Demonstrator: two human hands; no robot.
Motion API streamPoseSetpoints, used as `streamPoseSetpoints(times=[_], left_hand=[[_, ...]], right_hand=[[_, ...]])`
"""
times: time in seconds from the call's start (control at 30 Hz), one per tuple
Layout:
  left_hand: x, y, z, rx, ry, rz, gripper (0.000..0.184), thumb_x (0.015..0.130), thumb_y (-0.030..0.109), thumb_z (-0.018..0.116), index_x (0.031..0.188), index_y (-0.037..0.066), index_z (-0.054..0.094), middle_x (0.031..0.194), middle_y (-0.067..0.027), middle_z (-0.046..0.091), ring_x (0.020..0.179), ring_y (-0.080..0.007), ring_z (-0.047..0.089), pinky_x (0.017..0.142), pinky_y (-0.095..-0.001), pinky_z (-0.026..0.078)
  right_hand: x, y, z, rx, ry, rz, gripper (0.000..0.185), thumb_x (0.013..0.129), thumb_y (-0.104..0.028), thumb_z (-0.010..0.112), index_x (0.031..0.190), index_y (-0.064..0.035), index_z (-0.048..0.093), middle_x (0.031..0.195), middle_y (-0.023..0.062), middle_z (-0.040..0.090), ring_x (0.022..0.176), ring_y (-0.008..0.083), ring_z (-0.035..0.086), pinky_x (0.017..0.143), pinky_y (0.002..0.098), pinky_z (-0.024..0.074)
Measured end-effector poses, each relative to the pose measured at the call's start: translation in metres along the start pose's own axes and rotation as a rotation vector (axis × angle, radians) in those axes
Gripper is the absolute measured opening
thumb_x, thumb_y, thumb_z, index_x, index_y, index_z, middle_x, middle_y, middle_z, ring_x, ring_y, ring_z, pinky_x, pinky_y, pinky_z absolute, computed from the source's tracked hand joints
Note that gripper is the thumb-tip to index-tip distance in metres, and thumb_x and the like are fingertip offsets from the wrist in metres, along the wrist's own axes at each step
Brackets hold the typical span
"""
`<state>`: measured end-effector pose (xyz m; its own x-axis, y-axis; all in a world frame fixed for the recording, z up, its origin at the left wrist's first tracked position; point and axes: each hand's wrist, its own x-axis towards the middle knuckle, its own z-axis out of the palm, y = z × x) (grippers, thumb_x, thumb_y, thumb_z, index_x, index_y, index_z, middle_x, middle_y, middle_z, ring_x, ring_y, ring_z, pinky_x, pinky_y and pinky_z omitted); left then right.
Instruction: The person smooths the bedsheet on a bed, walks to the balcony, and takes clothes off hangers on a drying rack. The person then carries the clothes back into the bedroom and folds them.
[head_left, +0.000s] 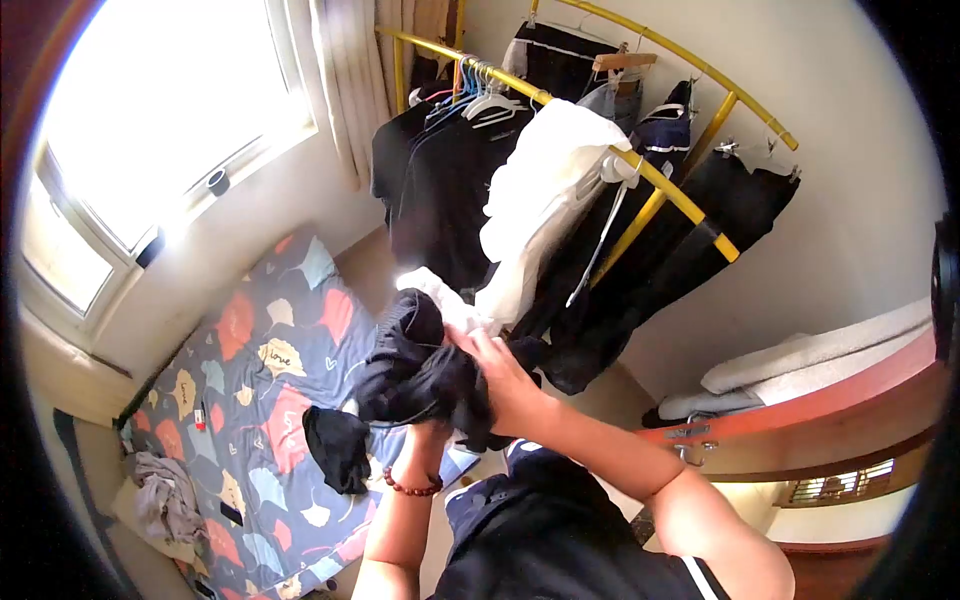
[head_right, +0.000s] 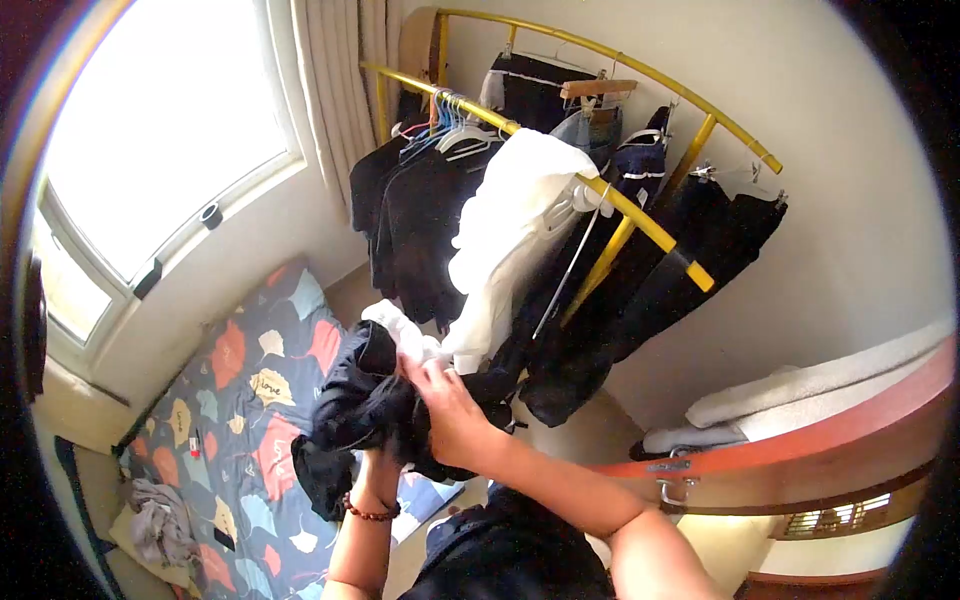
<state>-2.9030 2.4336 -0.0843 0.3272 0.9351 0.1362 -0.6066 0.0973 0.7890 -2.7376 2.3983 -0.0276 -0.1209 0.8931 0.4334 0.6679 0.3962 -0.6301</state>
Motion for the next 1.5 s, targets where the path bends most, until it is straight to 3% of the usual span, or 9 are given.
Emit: streamPoseSetpoints(times=[0.27, 0.4, 0.53, 0.67, 0.77, 0.83, 1.0, 1.33, 1.5], left_hand=[[0.082, 0.026, 0.002, 0.34, -0.08, 0.19, 0.039, 0.104, 0.018, 0.056, 0.14, 0.005, 0.052, 0.135, -0.0098, 0.058, 0.125, -0.0231, 0.055, 0.11, -0.0373, 0.045], [0.152, 0.055, 0.06, 0.393, -0.074, 0.37, 0.049, 0.099, 0.021, 0.064, 0.144, 0.005, 0.05, 0.139, -0.0111, 0.057, 0.128, -0.0238, 0.054, 0.111, -0.0397, 0.043], [0.251, 0.078, 0.108, 1.025, -0.071, 0.659, 0.053, 0.096, 0.022, 0.066, 0.144, 0.004, 0.05, 0.14, -0.0116, 0.057, 0.129, -0.0252, 0.055, 0.111, -0.0403, 0.043], [0.39, 0.079, 0.144, 0.977, -0.215, 0.692, 0.055, 0.093, 0.021, 0.067, 0.143, 0.005, 0.051, 0.14, -0.0123, 0.058, 0.127, -0.0271, 0.057, 0.109, -0.0401, 0.045], [0.452, 0.08, 0.182, 0.748, -0.343, 0.508, 0.045, 0.095, 0.014, 0.064, 0.139, 0.007, 0.055, 0.135, -0.0118, 0.062, 0.122, -0.0273, 0.061, 0.104, -0.0396, 0.048], [0.44, 0.089, 0.229, 1.417, -0.232, 0.854, 0.036, 0.089, 0.013, 0.065, 0.124, 0.004, 0.064, 0.122, -0.0162, 0.069, 0.115, -0.0294, 0.066, 0.098, -0.0408, 0.052], [0.492, 0.064, 0.278, 1.703, 0.256, 0.501, 0.046, 0.084, 0.027, 0.073, 0.128, 0.015, 0.065, 0.123, -0.0194, 0.068, 0.116, -0.038, 0.064, 0.098, -0.0443, 0.05], [0.581, -0.002, 0.249, 1.718, -0.827, 0.327, 0.048, 0.084, 0.045, 0.078, 0.116, 0.011, 0.072, 0.113, -0.0149, 0.072, 0.107, -0.0312, 0.065, 0.095, -0.0397, 0.05], [0.513, 0.026, 0.22, 1.522, -0.677, 0.618, 0.039, 0.086, 0.032, 0.08, 0.111, 0.003, 0.07, 0.108, -0.015, 0.072, 0.105, -0.0321, 0.067, 0.094, -0.0403, 0.051]], right_hand=[[0.131, 0.081, -0.165, 0.739, -0.494, -0.312, 0.035, 0.098, -0.014, 0.059, 0.128, 0.0015, 0.064, 0.126, 0.0139, 0.066, 0.113, 0.0214, 0.065, 0.102, 0.0368, 0.0484], [0.22, 0.176, -0.223, 0.297, 0.77, -0.001, 0.051, 0.098, -0.017, 0.059, 0.143, 0.0042, 0.048, 0.129, 0.0217, 0.063, 0.113, 0.0299, 0.065, 0.1, 0.0387, 0.0514], [0.245, 0.159, -0.244, 0.658, 0.019, -0.208, 0.087, 0.093, -0.035, 0.072, 0.157, -0.0017, 0.025, 0.15, 0.0263, 0.046, 0.133, 0.0359, 0.053, 0.109, 0.0406, 0.0451], [0.282, 0.136, -0.211, 0.027, 0.052, -0.555, 0.137, 0.061, -0.051, 0.093, 0.161, -0.0048, 0.011, 0.159, 0.0258, 0.03, 0.14, 0.0403, 0.042, 0.118, 0.0449, 0.033], [0.347, 0.177, -0.237, 0.307, 0.146, -0.474, 0.109, 0.067, -0.033, 0.093, 0.154, -0.0071, 0.032, 0.141, 0.0246, 0.052, 0.127, 0.0388, 0.055, 0.107, 0.0401, 0.0435], [0.374, 0.194, -0.256, 0.45, 0.151, -0.443, 0.099, 0.07, -0.028, 0.091, 0.152, -0.0086, 0.037, 0.137, 0.0251, 0.054, 0.123, 0.0386, 0.058, 0.105, 0.0393, 0.0456], [0.361, 0.14, -0.271, -0.57, 0.955, -0.599, 0.056, 0.083, -0.008, 0.072, 0.136, -0.0148, 0.057, 0.137, 0.0174, 0.058, 0.127, 0.0322, 0.056, 0.101, 0.0466, 0.0469], [0.419, 0.247, -0.273, -0.333, -0.029, 0.178, 0.054, 0.106, -0.045, 0.039, 0.125, -0.0019, 0.066, 0.128, 0.0247, 0.064, 0.122, 0.0385, 0.061, 0.106, 0.0463, 0.0459], [0.405, 0.25, -0.267, -0.204, -0.201, 0.209, 0.07, 0.102, -0.062, 0.033, 0.132, -0.0056, 0.062, 0.132, 0.0225, 0.063, 0.126, 0.0382, 0.057, 0.107, 0.0422, 0.0433]])
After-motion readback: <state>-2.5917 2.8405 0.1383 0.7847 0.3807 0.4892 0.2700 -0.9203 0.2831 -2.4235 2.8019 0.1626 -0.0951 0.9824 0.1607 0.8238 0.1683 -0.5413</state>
